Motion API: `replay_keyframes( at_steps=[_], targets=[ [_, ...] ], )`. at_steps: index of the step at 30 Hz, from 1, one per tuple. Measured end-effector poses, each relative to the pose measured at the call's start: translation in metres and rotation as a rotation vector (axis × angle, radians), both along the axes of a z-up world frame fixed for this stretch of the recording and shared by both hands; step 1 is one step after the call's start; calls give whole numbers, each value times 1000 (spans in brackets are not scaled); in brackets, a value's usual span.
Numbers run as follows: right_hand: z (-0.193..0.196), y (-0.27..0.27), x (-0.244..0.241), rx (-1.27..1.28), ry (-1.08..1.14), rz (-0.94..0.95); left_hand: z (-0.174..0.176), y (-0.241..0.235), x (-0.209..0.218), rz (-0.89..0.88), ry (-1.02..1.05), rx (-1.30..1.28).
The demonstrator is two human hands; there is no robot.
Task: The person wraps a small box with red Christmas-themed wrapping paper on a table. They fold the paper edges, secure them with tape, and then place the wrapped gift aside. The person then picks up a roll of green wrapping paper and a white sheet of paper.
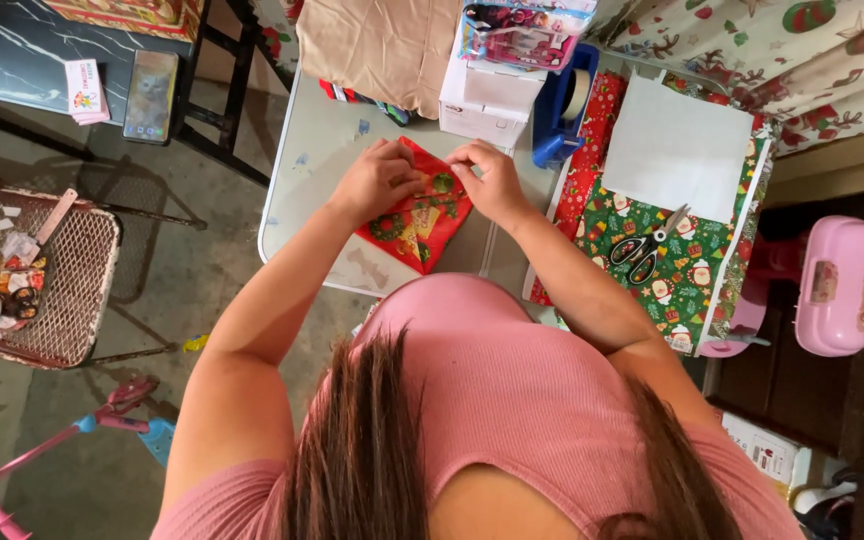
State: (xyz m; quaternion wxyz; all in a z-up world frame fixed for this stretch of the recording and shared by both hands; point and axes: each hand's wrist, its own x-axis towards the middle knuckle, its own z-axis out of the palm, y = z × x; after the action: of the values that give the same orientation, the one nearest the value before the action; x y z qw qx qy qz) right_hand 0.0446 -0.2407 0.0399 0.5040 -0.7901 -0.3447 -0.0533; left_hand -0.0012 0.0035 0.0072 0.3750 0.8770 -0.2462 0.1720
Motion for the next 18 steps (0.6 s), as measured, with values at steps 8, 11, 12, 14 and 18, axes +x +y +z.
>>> replay_keyframes(
  at_steps=[8, 11, 12, 14, 18],
  targets=[
    [-2, 12, 3, -281, 423, 83, 18, 1, -11, -71, 121, -82],
    [10, 13, 2, -373, 437, 133, 28, 1, -20, -97, 170, -33],
    [16, 13, 2, -400, 442, 153, 28, 3, -21, -121, 203, -13],
    [8, 5, -1, -327, 379, 208, 32, 2, -29, -118, 208, -8],
    [-6, -7, 1, -128, 198, 287, 37, 6, -40, -72, 257, 0]
  ],
)
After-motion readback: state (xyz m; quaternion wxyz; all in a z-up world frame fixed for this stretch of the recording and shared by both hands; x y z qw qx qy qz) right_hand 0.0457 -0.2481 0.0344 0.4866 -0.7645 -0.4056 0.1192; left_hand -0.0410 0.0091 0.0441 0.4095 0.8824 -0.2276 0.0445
